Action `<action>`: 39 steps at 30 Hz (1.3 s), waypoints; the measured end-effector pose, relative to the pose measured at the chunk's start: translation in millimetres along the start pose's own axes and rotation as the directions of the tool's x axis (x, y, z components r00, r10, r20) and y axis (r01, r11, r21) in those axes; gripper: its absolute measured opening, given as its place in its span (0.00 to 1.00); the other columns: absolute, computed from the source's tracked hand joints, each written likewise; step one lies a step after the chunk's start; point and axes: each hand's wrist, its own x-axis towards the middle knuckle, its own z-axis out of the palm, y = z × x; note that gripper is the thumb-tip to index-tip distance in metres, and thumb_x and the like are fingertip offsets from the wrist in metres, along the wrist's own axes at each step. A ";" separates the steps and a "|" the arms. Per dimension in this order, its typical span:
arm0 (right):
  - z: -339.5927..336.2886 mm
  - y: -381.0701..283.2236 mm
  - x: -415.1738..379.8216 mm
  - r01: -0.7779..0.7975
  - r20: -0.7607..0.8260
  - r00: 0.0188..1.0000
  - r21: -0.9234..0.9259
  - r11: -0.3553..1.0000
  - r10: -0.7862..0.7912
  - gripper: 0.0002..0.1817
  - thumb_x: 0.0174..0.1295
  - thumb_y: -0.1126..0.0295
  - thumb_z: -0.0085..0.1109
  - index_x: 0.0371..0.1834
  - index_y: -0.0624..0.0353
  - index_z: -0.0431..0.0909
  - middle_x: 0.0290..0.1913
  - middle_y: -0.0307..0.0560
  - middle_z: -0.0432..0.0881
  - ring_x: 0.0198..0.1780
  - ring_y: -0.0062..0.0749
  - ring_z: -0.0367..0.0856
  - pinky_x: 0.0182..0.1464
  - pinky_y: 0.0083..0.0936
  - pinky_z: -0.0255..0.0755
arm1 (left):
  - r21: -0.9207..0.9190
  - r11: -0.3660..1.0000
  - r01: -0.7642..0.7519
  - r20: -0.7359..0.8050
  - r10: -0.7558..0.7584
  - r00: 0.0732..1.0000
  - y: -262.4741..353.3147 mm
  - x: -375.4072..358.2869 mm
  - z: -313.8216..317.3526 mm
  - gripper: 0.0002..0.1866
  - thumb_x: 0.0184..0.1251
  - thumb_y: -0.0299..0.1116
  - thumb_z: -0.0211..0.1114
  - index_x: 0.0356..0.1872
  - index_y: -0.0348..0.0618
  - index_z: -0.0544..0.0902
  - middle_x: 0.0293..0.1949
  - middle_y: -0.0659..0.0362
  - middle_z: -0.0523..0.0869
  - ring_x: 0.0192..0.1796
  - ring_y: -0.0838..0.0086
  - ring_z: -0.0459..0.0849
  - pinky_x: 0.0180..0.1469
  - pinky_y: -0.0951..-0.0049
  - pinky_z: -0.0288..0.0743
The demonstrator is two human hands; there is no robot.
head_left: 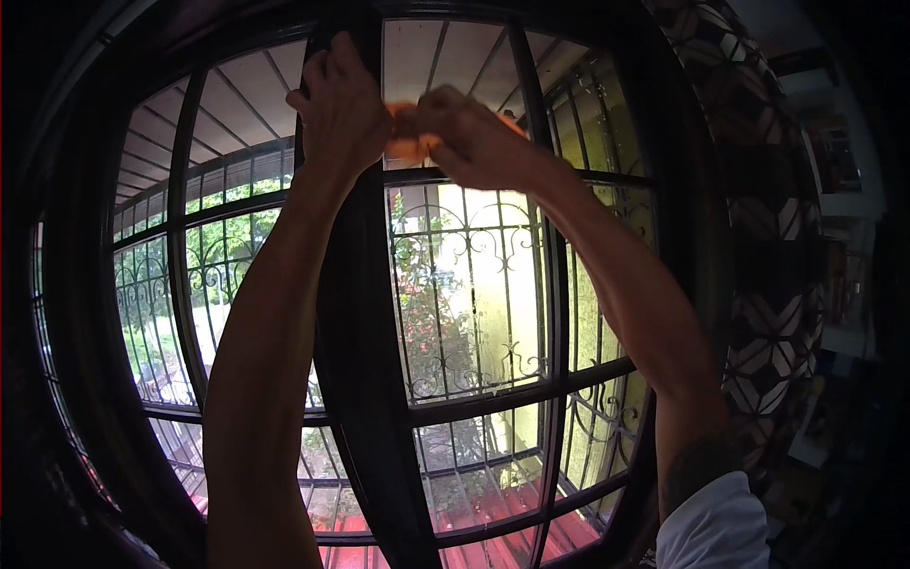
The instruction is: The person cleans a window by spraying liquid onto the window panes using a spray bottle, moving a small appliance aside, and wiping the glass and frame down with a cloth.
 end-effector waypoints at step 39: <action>-60.1 63.4 49.6 -0.378 0.073 0.775 -0.743 0.553 0.627 0.22 0.64 0.62 0.53 0.55 0.65 0.80 0.59 0.57 0.79 0.67 0.54 0.69 0.66 0.52 0.64 | 0.019 1.000 0.003 -0.004 -0.003 1.000 -5.8 3.5 6.3 0.38 0.59 0.22 0.59 0.72 0.31 0.56 0.65 0.37 0.71 0.71 0.45 0.64 0.58 0.37 0.59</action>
